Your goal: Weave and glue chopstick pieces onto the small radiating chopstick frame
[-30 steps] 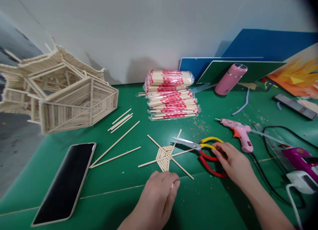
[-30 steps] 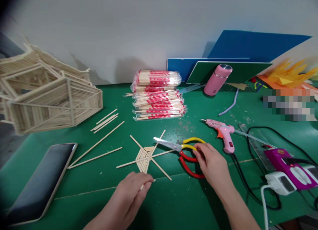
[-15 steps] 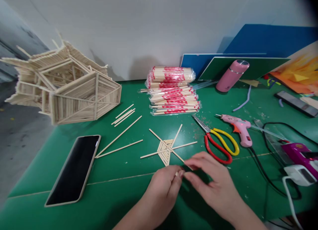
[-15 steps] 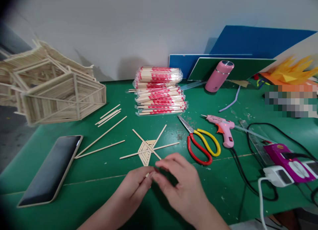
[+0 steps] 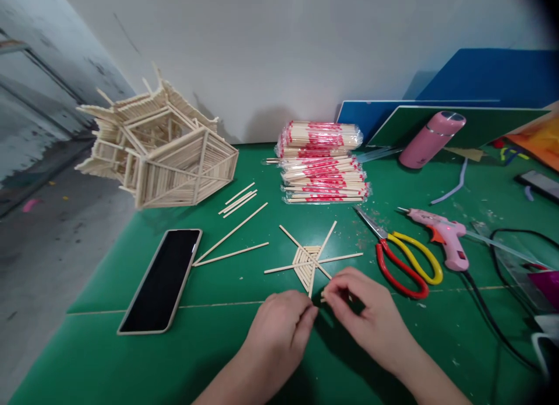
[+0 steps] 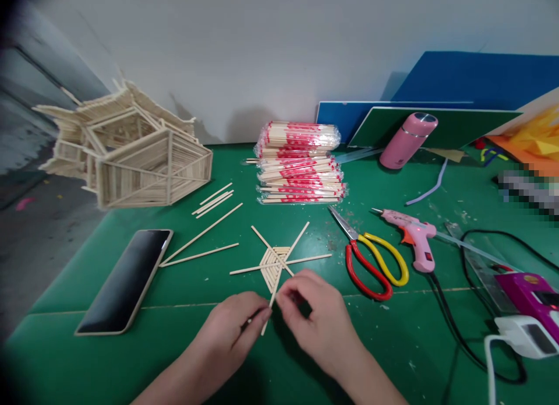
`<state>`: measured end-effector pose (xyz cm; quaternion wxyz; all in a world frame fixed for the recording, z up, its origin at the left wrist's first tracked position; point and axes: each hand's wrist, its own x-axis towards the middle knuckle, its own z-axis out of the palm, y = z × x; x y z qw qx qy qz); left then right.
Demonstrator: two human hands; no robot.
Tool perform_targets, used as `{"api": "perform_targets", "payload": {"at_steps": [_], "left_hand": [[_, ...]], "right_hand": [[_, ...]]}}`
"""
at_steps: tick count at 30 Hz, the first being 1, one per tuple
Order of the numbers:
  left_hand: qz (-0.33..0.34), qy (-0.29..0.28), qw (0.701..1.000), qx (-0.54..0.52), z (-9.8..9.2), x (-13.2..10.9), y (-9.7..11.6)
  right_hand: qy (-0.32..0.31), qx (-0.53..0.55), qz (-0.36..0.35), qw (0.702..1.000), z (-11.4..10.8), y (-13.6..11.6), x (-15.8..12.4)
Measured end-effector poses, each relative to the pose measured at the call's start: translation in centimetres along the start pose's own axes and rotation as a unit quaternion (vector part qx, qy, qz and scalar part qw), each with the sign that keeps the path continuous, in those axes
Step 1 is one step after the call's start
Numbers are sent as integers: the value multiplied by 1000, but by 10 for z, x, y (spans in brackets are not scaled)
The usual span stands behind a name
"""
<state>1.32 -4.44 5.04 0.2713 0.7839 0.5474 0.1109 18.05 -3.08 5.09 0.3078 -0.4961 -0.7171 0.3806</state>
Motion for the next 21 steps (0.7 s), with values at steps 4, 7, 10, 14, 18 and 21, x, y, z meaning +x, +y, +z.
{"api": "perform_targets", "payload": {"at_steps": [4, 7, 10, 14, 18, 21], "left_hand": [[-10, 134, 988, 75, -1, -3, -32], [-1, 172, 973, 153, 2, -3, -54], [16, 171, 966, 193, 3, -4, -63], [26, 256, 939, 227, 0, -7, -50], [62, 277, 950, 134, 1, 2, -23], [84, 224, 965, 109, 10, 15, -9]], "right_hand": [[39, -14, 37, 998, 0, 17, 5], [29, -33, 27, 999, 3, 27, 5], [31, -51, 10, 998, 8, 33, 5], [58, -64, 4, 996, 11, 37, 7], [61, -63, -3, 996, 13, 38, 11], [64, -92, -24, 993, 15, 41, 13]]}}
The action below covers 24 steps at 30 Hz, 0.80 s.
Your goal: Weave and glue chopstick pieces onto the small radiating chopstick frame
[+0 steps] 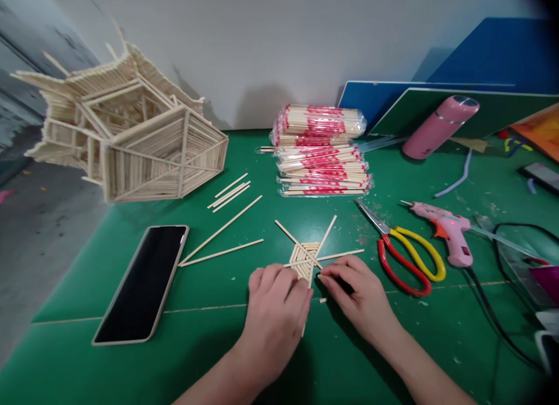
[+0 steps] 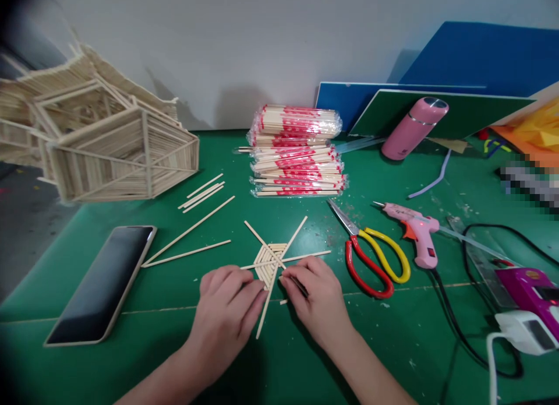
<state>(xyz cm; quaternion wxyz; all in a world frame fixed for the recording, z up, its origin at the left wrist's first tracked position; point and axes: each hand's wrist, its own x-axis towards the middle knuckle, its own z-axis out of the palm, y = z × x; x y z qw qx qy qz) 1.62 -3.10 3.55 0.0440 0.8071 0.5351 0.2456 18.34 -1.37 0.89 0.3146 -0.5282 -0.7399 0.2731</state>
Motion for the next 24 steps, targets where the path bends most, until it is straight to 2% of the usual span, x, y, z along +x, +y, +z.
{"api": "perform_targets", "payload": {"at_steps": [4, 9, 15, 24], "left_hand": [[4, -80, 997, 13, 17, 5, 3], [-8, -121, 992, -27, 25, 2, -4], [-7, -82, 994, -66, 28, 1, -9], [2, -57, 997, -59, 30, 2, -12]], "right_hand": [[2, -52, -20, 998, 5, 5, 0], [-9, -108, -37, 993, 8, 7, 1], [-14, -117, -33, 993, 7, 9, 0], [-18, -93, 11, 995, 9, 7, 7]]}}
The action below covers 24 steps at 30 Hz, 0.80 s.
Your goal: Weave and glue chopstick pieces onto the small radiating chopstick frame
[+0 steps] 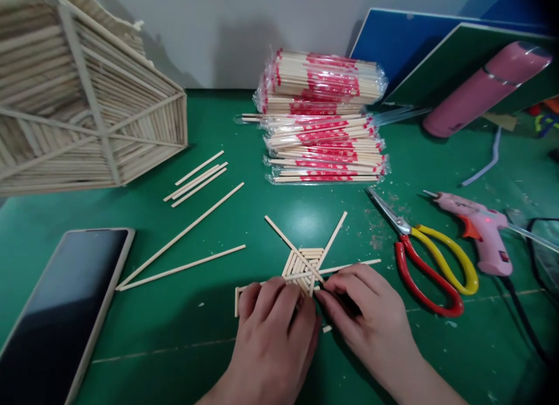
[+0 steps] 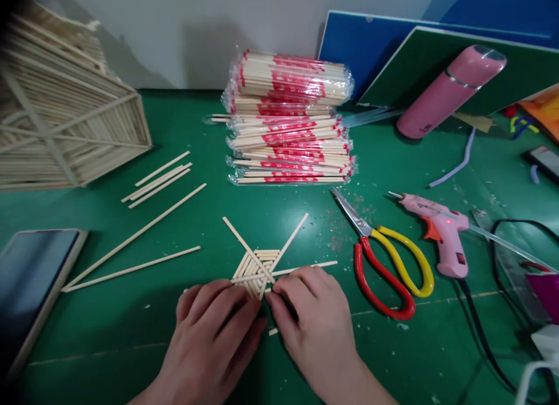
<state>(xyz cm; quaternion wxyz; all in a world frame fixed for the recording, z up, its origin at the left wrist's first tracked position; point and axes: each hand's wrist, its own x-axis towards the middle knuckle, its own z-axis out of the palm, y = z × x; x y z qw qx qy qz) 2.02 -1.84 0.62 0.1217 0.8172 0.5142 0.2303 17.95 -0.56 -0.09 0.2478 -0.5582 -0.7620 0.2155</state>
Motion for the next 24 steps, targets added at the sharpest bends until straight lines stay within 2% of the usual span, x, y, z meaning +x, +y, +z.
{"api": "perform_targets", "payload": {"at_steps": [16, 24], "left_hand": [[6, 4, 1000, 19, 2, 0, -2], [-13, 50, 999, 0, 9, -2, -1]], "right_hand": [[-4, -16, 29, 999, -1, -5, 6], [-12, 19, 27, 999, -2, -2, 5]]}}
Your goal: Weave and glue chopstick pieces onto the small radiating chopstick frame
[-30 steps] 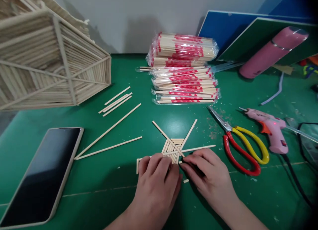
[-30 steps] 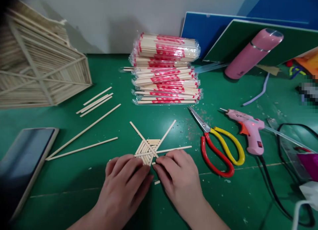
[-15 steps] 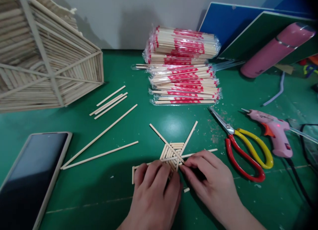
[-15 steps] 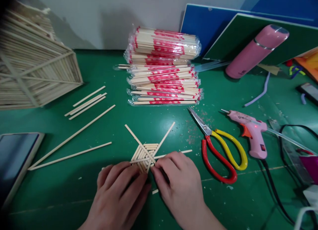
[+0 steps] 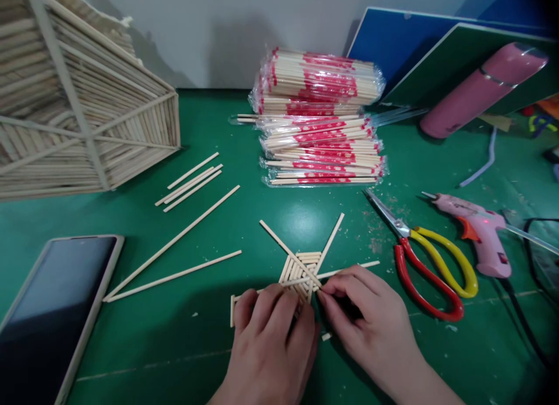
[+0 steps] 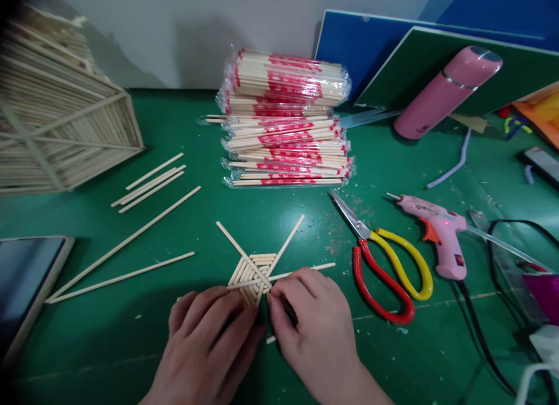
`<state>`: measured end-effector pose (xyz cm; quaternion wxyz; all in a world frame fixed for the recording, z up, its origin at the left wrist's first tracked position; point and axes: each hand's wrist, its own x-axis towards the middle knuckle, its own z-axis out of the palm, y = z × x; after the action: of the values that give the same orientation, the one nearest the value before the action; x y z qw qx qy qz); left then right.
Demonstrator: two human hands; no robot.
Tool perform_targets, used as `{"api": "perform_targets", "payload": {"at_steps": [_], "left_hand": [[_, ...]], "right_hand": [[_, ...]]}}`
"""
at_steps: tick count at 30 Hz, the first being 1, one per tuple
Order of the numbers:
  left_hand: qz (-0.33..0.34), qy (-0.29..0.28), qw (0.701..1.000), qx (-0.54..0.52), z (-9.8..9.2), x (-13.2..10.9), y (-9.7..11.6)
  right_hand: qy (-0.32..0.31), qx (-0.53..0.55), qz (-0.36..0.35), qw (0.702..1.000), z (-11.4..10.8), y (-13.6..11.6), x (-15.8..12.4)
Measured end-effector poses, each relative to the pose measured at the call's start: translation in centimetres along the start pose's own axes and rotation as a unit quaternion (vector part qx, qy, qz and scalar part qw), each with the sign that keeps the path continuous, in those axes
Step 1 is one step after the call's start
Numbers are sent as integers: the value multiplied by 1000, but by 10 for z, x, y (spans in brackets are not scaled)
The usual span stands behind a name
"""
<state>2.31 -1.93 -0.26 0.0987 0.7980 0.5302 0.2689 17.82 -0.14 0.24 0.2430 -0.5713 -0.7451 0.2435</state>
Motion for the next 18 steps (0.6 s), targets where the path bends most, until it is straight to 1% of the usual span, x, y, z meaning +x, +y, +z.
{"api": "perform_targets", "payload": {"at_steps": [11, 18], "left_hand": [[-4, 2, 1000, -1, 0, 0, 0], [-6, -1, 1000, -2, -4, 1, 2]], "right_hand": [[3, -26, 8, 1000, 2, -4, 0], [10, -14, 4, 1000, 1, -4, 0]]}}
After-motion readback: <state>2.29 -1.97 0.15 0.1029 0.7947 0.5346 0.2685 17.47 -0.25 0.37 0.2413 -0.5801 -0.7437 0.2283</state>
